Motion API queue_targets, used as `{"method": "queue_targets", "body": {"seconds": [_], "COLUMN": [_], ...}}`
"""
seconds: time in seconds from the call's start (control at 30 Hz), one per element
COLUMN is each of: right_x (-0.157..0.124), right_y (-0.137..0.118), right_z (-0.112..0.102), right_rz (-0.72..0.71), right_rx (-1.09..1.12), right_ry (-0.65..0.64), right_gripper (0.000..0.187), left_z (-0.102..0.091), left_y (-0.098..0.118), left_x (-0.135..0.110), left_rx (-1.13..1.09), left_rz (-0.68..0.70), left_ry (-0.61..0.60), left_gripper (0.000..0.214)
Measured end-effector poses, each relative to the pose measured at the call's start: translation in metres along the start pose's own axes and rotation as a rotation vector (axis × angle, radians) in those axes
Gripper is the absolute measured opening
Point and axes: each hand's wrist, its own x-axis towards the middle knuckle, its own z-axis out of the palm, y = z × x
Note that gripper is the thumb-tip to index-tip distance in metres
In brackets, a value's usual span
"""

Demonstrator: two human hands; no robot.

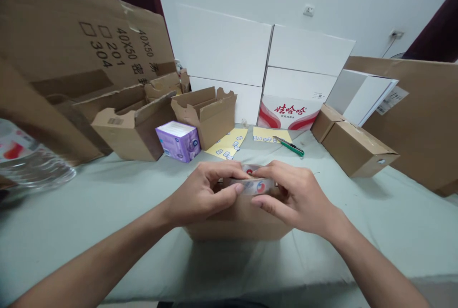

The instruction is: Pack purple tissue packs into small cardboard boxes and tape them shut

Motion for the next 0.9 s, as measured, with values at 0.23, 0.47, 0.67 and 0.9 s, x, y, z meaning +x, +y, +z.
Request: {"method": "queue_targets", "body": {"seconds": [0.23,0.47,0.67,0.9], "right_x": [0.001,-0.003,-0.006,-0.009], "right_y": [0.012,0.035,0.047,0.048], "right_z": [-0.006,-0.005,0.001,0.000], "right_rz": [0.124,0.170,0.152,0.142], "right_rx": [0.243,0.555,0.610,0.604], "right_ry": [-0.116,-0.128,-0.085,-0.100], "right_gripper": [0.032,0.040,0.043,0.043], "left_z": [-0.004,-0.015,-0.014,-0.013], "left_y": [-0.006,-0.014,-0.018,-0.020], "left_x": [0.002,0.009,0.011,0.010], "left_rx": [0.067,-0.047,-0.103,-0.165], "left_rz": [0.174,0.180,0.075,0.072], "left_ry": [-0.155,-0.238,-0.216,-0.154], "left_gripper": [0.036,0.034,0.028,0.023]}}
